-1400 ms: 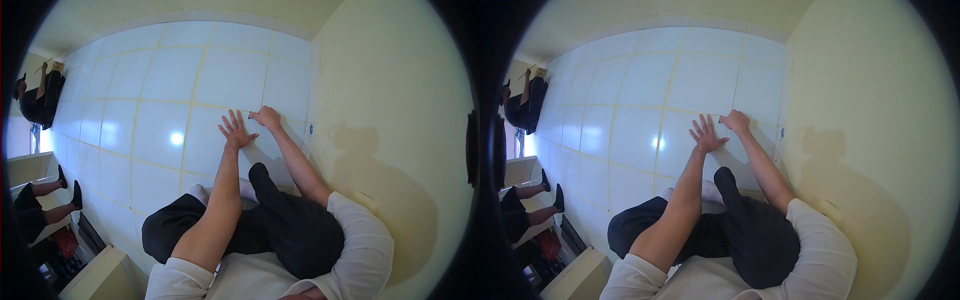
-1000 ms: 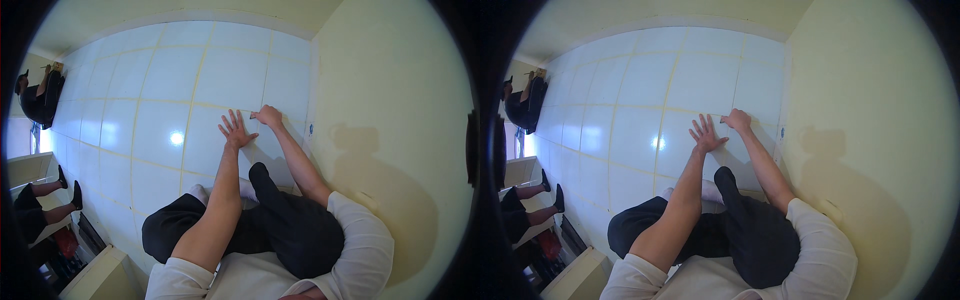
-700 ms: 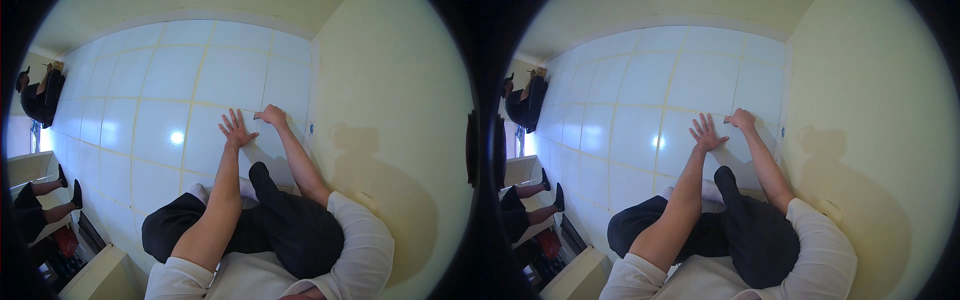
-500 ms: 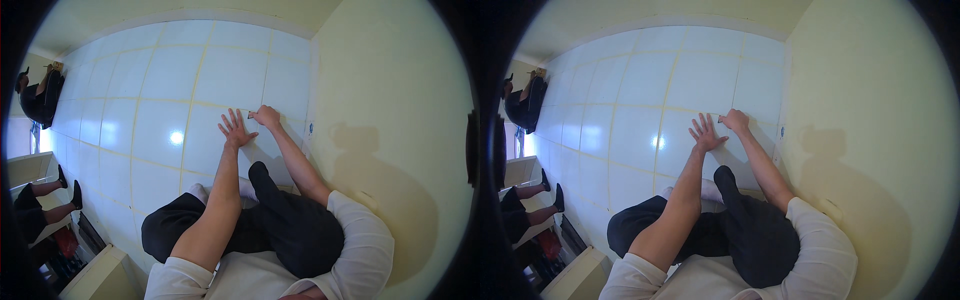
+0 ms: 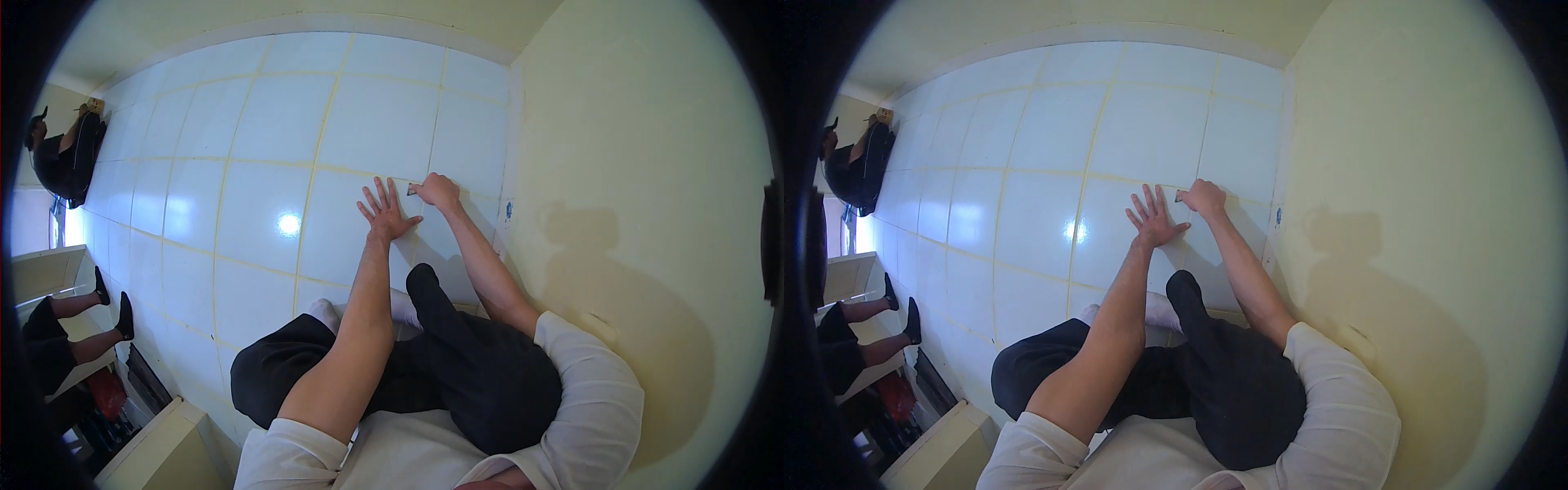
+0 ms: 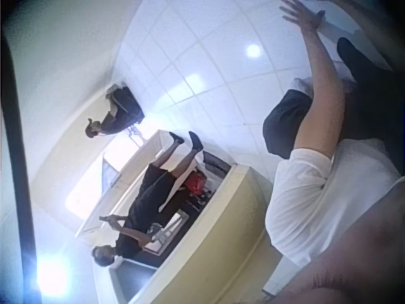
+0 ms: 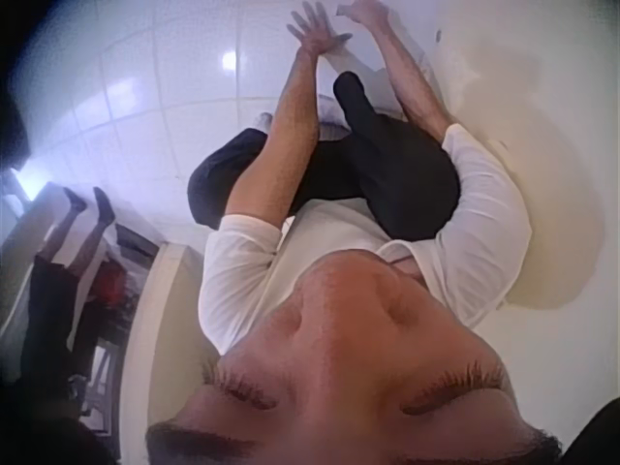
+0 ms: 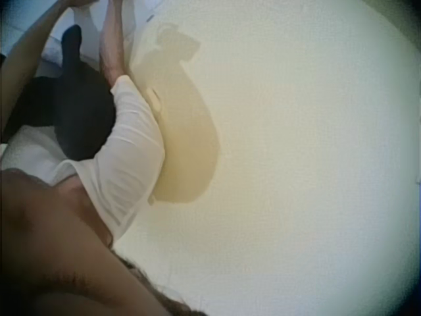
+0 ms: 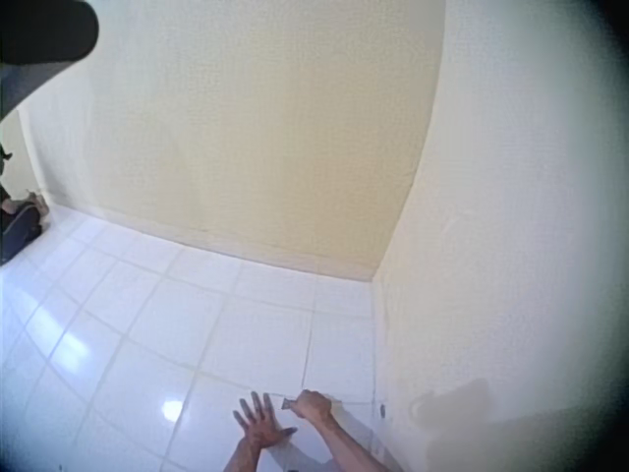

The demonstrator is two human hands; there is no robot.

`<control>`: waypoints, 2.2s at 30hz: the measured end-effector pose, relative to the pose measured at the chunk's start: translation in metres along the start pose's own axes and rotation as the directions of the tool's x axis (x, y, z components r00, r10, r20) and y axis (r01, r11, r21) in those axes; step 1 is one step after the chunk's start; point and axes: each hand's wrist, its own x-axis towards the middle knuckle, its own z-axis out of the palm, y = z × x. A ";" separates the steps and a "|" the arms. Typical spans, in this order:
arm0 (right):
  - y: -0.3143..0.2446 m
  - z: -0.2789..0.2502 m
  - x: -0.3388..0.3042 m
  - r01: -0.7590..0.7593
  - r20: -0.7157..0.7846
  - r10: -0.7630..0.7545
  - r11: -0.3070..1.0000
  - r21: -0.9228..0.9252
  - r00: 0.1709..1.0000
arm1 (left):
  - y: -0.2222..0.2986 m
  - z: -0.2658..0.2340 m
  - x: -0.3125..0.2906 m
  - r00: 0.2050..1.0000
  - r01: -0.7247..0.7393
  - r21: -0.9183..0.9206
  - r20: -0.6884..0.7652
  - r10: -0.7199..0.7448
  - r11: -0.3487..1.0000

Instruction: The person scrapes between the floor tiles using a small scraper blade while sweeping debris away by hand.

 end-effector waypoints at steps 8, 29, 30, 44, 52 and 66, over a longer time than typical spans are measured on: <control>0.006 -0.003 0.007 0.003 -0.010 -0.003 0.999 -0.038 1.000 | 0.000 0.002 0.001 0.999 -0.022 -0.014 -0.029 0.021 1.000; 0.001 -0.006 0.012 0.018 0.025 -0.016 0.997 -0.072 1.000 | -0.003 0.000 0.000 1.000 0.001 0.007 -0.016 -0.001 1.000; 0.001 -0.008 0.011 0.015 0.026 -0.014 0.997 -0.072 1.000 | -0.002 0.001 -0.001 1.000 0.000 0.007 -0.013 0.001 1.000; 0.006 -0.009 0.021 -0.046 0.136 0.045 0.999 0.005 0.990 | 0.002 -0.002 -0.001 1.000 0.002 0.008 0.007 -0.002 1.000; -0.004 0.007 0.021 0.000 0.005 0.000 1.000 -0.008 1.000 | 0.002 0.001 0.001 1.000 -0.007 0.007 -0.006 0.007 1.000; -0.004 0.010 0.015 0.037 -0.022 -0.036 0.998 0.049 0.999 | 0.005 0.001 0.000 1.000 -0.007 -0.003 -0.010 0.007 1.000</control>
